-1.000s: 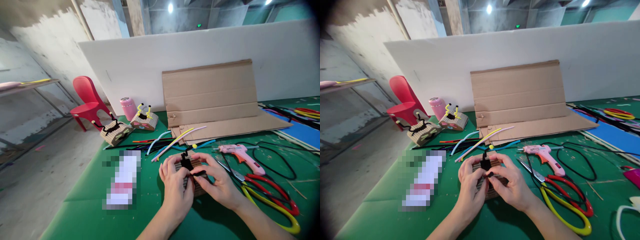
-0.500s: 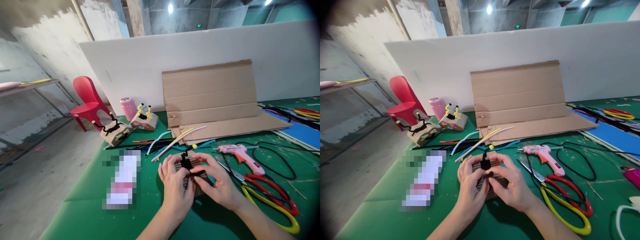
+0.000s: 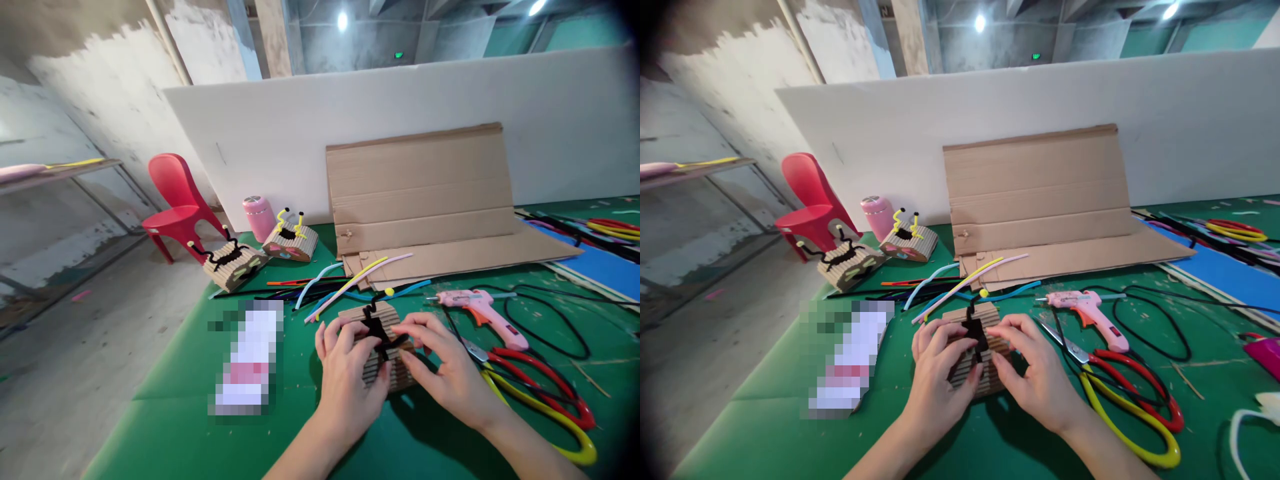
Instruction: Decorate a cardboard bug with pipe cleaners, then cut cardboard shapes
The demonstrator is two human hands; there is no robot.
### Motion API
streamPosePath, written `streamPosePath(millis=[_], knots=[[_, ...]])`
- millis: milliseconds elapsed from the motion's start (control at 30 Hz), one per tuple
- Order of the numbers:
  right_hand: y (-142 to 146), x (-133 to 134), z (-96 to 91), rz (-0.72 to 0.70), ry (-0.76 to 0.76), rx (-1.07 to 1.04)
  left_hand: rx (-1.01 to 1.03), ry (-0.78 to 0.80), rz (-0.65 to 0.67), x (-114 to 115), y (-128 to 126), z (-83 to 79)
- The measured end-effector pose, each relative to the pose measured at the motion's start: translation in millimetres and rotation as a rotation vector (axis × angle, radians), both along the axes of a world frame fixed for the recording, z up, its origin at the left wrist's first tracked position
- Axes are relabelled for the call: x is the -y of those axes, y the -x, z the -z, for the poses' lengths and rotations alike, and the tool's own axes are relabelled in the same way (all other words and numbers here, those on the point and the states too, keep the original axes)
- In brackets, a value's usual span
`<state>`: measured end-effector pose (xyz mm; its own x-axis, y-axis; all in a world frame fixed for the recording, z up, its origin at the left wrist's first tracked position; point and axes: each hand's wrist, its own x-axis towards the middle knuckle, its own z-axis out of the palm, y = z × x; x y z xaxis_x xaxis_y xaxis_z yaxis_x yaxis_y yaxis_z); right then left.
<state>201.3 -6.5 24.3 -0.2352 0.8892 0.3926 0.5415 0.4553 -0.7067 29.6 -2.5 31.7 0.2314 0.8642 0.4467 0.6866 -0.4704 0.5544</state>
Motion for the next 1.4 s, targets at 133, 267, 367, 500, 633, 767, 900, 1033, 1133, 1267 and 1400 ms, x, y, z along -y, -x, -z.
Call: streamPosePath(millis=[133,267,367,500,633,767,900,1033,1133,1267,1400], knots=[[3,0,1.8,-0.018,0.02,0.015,-0.009,-0.022,-0.007,-1,-1,2.4],[4,4,3.9,-0.007,0.048,0.014,-0.015,-0.048,-0.022,-1,0,3.0],[3,6,4.2,0.0,0.011,0.017,-0.032,-0.034,-0.047,0,0,1.7],[6,3,-2.6,0.011,-0.023,0.02,-0.052,0.007,-0.076,1,-1,1.6],[13,-4,-11.2,-0.024,-0.059,0.005,-0.04,0.097,-0.098,1,-4,4.0],[17,-8,-11.2,-0.065,-0.076,0.004,-0.031,0.167,-0.109,2,-7,5.3],[16,-7,-7.6,-0.09,-0.049,-0.012,0.016,0.193,-0.122,2,-9,6.3],[15,-1,-5.2,-0.082,-0.06,-0.019,0.07,0.203,-0.127,2,-11,7.3],[14,3,-1.8,-0.074,-0.098,-0.011,0.102,0.183,-0.124,1,-11,7.3],[15,6,4.1,-0.079,-0.107,-0.03,0.126,0.174,-0.115,1,-12,7.3],[16,8,6.9,-0.071,-0.106,-0.046,0.146,0.17,-0.1,-1,-11,9.6]])
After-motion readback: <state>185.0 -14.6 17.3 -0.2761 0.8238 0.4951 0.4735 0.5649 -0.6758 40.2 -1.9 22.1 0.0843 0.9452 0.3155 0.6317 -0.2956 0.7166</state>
